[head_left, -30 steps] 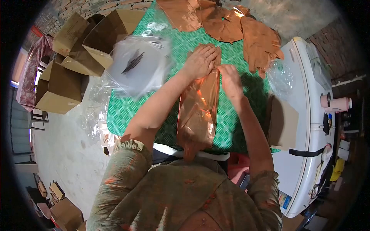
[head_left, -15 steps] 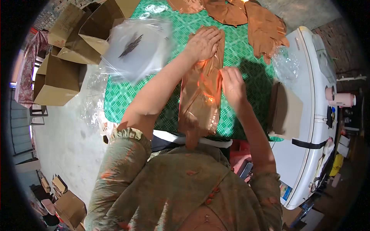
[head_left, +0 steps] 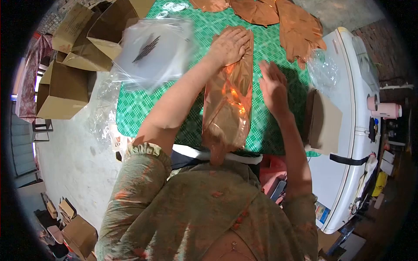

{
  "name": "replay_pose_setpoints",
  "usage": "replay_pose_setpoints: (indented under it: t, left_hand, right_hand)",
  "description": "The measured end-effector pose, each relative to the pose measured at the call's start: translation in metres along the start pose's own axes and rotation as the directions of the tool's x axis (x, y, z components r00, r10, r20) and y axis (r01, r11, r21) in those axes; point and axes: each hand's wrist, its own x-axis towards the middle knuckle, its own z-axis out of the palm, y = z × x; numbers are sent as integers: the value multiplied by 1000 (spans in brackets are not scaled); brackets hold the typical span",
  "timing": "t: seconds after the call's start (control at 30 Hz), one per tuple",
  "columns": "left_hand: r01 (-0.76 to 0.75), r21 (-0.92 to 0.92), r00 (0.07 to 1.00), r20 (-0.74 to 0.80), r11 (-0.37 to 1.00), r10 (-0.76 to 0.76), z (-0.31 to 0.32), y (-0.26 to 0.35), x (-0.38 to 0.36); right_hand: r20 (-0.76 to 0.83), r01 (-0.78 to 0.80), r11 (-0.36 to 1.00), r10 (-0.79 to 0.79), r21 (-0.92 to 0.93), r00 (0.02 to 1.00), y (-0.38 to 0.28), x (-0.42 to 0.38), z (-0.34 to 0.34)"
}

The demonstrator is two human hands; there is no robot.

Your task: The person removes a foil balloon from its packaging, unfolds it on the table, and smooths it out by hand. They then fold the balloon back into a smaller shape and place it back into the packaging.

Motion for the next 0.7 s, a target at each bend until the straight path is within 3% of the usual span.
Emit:
replay_pose_setpoints:
  t: [0.07, 0.23, 0.47, 0.6, 0.7]
  left_hand:
    - [-7, -38, 999, -38, 999, 5, 1, 0, -1]
    - [-26, -96, 993, -117, 995, 15, -1, 1, -2]
    - [-13, -46, 998, -59, 999, 10, 1, -1, -2]
    - [2, -46, 999, -44, 999, -4, -2, 0, 0]
    - [3, -49, 999, -52, 999, -5, 0, -1, 0]
  right_hand:
    - [-13, 130, 991, -130, 10, 991, 7, 3, 10]
    - [120, 175, 985, -173, -6, 978, 4, -1, 17]
    - [179, 250, 968, -242, -24, 954, -20, -30, 5]
    - [323, 153, 984, -176, 94, 930, -49, -52, -16]
    - [338, 173, 977, -206, 124, 918, -62, -72, -23]
